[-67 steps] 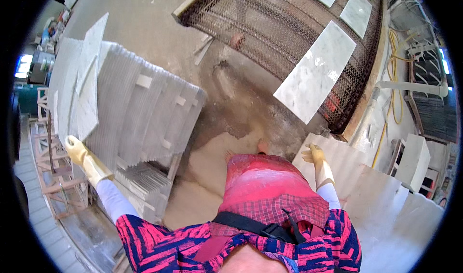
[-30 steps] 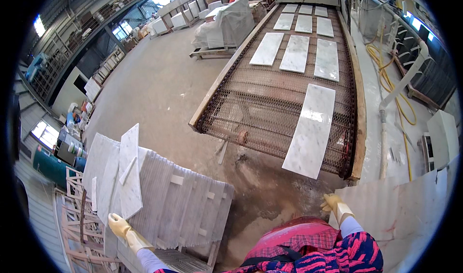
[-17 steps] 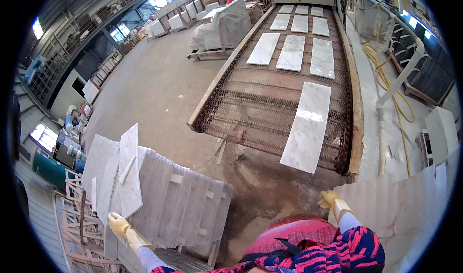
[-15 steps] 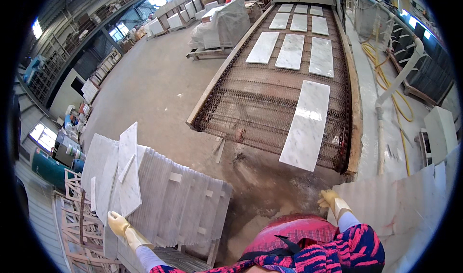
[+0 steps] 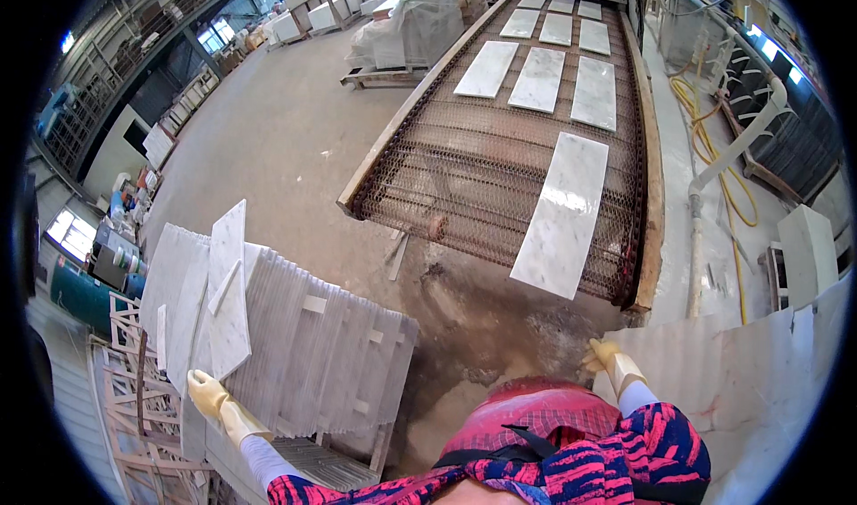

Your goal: The person picks up rectangular white tiles from a stack and places them onto a moving conveyor belt. They handle the tiles one by one, positioning them in a row on the belt as it moves through the factory.

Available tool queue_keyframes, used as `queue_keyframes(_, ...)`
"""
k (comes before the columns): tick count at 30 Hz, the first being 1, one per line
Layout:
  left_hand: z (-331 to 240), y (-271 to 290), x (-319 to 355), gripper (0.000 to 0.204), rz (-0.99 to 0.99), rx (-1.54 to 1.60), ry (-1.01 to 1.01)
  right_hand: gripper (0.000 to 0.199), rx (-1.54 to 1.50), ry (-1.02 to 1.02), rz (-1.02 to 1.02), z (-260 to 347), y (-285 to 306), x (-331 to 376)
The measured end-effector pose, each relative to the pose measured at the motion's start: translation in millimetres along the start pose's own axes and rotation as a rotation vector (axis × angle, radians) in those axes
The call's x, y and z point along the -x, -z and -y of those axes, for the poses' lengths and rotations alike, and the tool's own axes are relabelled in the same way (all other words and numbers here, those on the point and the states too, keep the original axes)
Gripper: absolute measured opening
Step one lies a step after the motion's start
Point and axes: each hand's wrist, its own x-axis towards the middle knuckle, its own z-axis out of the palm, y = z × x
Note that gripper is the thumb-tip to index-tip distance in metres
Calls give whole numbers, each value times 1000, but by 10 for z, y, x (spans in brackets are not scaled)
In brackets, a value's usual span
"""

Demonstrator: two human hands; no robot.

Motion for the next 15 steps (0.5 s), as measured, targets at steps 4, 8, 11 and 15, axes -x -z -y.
queue_keyframes(4, -31, 18, 2, 41, -1, -1, -1, 47, -34, 12, -3, 25, -9, -26)
queue_keyframes(8, -42, -24, -25, 42, -18, 21, -9, 46, -15, 16, 7, -47, 37, -198)
queue_keyframes(11, 34, -34, -1, 42, -21, 18, -6, 45, 1, 21, 18, 33, 18, -199)
queue_keyframes(15, -42, -11, 13, 41, -7, 0, 11, 44, 2, 53, 22, 113, 4, -98)
